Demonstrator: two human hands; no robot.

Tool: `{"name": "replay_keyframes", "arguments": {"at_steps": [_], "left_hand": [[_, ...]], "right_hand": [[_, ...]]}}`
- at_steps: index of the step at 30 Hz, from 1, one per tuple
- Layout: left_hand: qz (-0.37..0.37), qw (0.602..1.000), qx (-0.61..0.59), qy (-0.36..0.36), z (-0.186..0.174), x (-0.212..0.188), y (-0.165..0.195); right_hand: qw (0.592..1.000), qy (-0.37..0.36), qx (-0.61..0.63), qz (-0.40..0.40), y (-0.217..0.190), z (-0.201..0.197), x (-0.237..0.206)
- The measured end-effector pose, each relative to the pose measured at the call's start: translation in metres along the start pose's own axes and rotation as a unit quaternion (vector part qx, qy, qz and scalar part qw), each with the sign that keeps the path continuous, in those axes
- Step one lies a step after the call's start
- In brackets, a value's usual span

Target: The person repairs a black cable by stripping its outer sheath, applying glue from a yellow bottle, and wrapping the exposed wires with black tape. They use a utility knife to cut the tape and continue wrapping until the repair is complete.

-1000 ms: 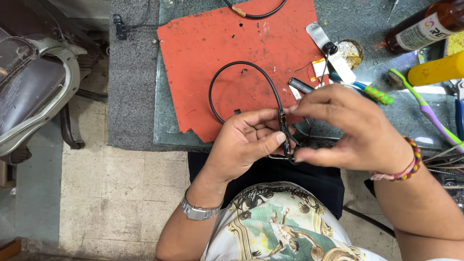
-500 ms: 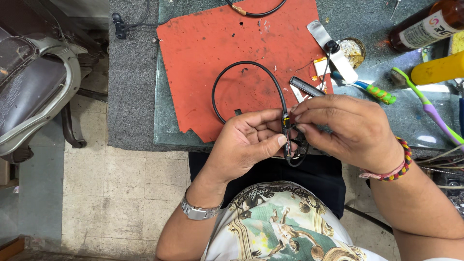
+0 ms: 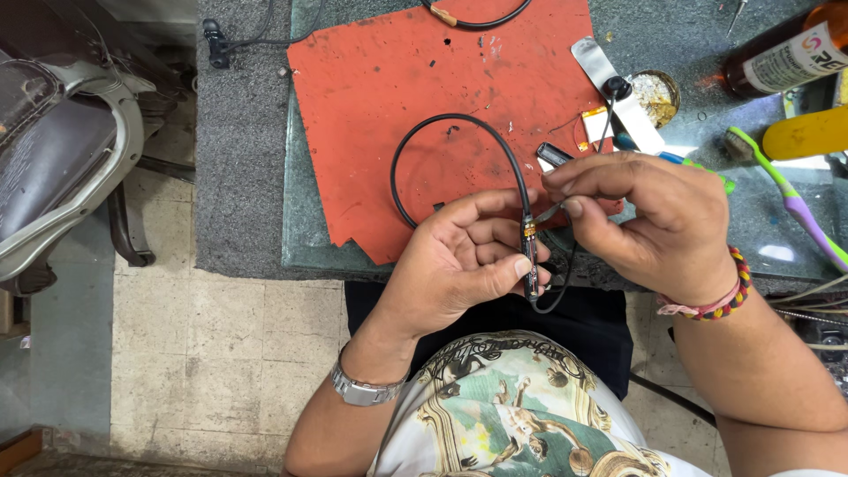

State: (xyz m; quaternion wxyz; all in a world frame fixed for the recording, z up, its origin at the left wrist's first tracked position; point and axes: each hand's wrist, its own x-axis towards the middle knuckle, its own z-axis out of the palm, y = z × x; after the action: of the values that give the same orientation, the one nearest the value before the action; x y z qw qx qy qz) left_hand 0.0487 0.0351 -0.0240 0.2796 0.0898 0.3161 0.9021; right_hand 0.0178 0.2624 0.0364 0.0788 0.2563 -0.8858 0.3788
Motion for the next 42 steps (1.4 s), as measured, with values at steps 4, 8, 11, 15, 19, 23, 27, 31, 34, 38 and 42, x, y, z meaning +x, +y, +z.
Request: {"name": "replay_keyframes", "arguments": {"at_steps": [4,8,11,15,19,23,27,31,34,38,42], "left_hand": [[-0.015,1.0,-0.02,-0.003,-0.001,-0.001,0.001],[-0.013,1.0,-0.018,0.0,-0.002,-0.002,0.0],[-0.011,1.0,-0.021,-0.001,-0.002,-0.002,-0.002],[-0.008,1.0,-0.026,-0.002,-0.004,-0.002,-0.003],[-0.01,1.0,-0.02,-0.003,-0.006,-0.001,-0.004],[-0.01,1.0,-0.026,-0.002,-0.006,-0.001,-0.005],[-0.009,1.0,-0.028,-0.001,-0.006,-0.001,-0.005],[-0.003,1.0,-0.021,0.001,-0.005,-0.001,-0.006],[0.006,1.0,-0.018,0.002,-0.004,-0.002,-0.007],[-0.002,1.0,-0.027,0.008,-0.003,-0.002,-0.008],[-0.007,1.0,-0.025,0.017,-0.004,-0.001,-0.008]], "right_hand": [[1.0,-0.001,0.004,0.004,-0.003,-0.004,0.002],[0.998,-0.007,0.008,-0.056,-0.008,-0.009,0.002],[0.997,-0.019,0.014,-0.069,-0.013,-0.011,0.003],[0.996,-0.037,0.006,-0.08,-0.021,-0.012,0.007],[0.995,-0.044,-0.016,-0.086,-0.028,-0.015,0.008],[0.992,-0.053,-0.031,-0.111,-0.031,-0.014,0.009],[0.99,-0.053,-0.042,-0.121,-0.037,-0.015,0.011],[0.987,-0.052,-0.062,-0.137,-0.04,-0.017,0.011],[0.985,-0.071,-0.078,-0.138,-0.041,-0.017,0.006],[0.98,-0.075,-0.088,-0.16,-0.044,-0.015,0.007],[0.977,-0.07,-0.091,-0.178,-0.044,-0.013,0.008]]}}
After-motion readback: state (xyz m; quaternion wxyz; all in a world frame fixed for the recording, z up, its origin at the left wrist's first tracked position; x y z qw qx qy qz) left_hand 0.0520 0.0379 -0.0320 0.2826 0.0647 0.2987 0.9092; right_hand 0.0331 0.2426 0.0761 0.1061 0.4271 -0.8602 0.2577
